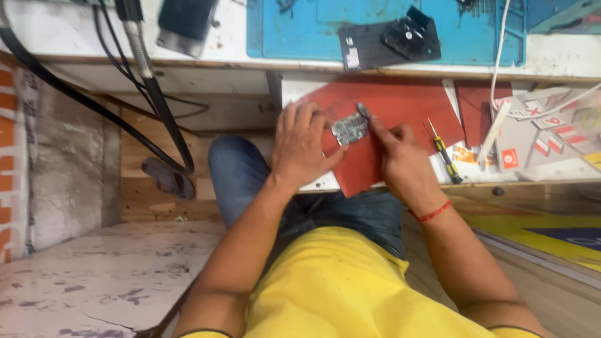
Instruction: The person scrapes a small circuit board with a tool and then uses a hot air gun to heat the board. The person holds the board steady while applying heat to specific areas.
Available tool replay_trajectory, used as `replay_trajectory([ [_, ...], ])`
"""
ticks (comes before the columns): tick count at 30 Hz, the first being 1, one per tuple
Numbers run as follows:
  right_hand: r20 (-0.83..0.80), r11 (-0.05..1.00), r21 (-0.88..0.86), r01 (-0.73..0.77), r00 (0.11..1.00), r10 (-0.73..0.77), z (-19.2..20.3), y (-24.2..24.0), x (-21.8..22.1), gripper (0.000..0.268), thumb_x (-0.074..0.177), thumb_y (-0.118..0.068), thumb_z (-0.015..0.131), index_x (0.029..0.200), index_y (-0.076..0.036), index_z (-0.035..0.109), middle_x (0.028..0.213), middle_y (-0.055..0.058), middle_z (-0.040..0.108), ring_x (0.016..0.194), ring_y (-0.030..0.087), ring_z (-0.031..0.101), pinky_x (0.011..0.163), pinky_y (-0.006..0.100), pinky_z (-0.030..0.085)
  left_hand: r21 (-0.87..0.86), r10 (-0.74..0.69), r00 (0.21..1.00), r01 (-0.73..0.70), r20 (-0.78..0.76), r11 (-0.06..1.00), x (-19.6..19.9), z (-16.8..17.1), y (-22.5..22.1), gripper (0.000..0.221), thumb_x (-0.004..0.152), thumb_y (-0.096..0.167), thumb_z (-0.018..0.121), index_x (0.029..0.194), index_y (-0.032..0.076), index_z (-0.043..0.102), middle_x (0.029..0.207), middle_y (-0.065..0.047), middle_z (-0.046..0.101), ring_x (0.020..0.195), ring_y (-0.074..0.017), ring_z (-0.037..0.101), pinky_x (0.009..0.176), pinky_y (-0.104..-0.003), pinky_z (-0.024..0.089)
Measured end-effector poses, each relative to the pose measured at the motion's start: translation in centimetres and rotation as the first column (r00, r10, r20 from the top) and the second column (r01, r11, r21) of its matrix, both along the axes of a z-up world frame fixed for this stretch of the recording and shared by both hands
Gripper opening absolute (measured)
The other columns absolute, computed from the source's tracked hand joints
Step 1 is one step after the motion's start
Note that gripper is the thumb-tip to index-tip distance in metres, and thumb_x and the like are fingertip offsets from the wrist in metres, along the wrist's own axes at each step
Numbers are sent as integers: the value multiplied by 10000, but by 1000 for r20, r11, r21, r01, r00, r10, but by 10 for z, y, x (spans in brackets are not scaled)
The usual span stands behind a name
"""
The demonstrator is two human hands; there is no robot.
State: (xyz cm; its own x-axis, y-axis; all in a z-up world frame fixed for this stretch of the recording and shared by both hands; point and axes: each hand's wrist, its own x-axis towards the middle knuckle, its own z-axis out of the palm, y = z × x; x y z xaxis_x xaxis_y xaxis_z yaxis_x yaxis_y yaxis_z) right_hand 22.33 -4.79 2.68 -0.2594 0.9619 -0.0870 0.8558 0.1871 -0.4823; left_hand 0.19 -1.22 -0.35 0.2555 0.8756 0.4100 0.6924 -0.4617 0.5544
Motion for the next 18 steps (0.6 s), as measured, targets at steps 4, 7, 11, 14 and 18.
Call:
replay_trajectory([
  [4, -50, 989, 76, -128, 990, 132, -15, 5, 4, 628, 855, 33, 508, 1454, -144, 568, 1123, 237, 607, 858, 435, 664, 732, 486, 545, -2, 14, 1000, -14, -9, 1000, -3, 1, 5, 462, 704, 333, 864, 1023, 84, 642, 1219, -115, 549, 1262, -356, 464, 1123, -514, 355],
  [7, -12, 994, 82, -69, 997, 70, -12, 5, 6, 627, 858, 31, 521, 1457, -148, 573, 1129, 234, 612, 849, 436, 663, 733, 496, 543, -32, -2, 1000, 3, 8, 999, 0, 1, 4, 466, 743, 339, 870, 1068, 85, 653, 1181, -93, 543, 1260, -326, 474, 1156, -519, 343],
  [11, 40, 987, 33, -160, 987, 158, -4, 5, -3, 630, 857, 23, 527, 1453, -174, 577, 1091, 216, 623, 798, 420, 670, 702, 497, 547, -6, -3, 1000, 3, 13, 1000, -4, 2, 2, 475, 700, 330, 867, 1033, 72, 646, 1205, -121, 544, 1264, -357, 457, 1135, -526, 331],
  [14, 49, 995, 91, 35, 998, -40, 2, 6, -1, 603, 927, 28, 501, 1497, -161, 553, 1104, 206, 630, 819, 430, 667, 711, 508, 538, -30, -6, 999, 7, 31, 1000, 2, 1, 3, 464, 736, 337, 868, 1049, 75, 648, 1207, -116, 543, 1278, -355, 452, 1138, -516, 334],
  [18, 33, 991, 30, -131, 991, 130, 3, 7, -9, 643, 863, 20, 509, 1473, -176, 561, 1079, 207, 629, 799, 439, 664, 684, 506, 543, -22, 12, 1000, -12, 1, 1000, -4, 3, 1, 469, 725, 340, 869, 1035, 71, 644, 1208, -122, 537, 1281, -358, 450, 1152, -519, 331],
])
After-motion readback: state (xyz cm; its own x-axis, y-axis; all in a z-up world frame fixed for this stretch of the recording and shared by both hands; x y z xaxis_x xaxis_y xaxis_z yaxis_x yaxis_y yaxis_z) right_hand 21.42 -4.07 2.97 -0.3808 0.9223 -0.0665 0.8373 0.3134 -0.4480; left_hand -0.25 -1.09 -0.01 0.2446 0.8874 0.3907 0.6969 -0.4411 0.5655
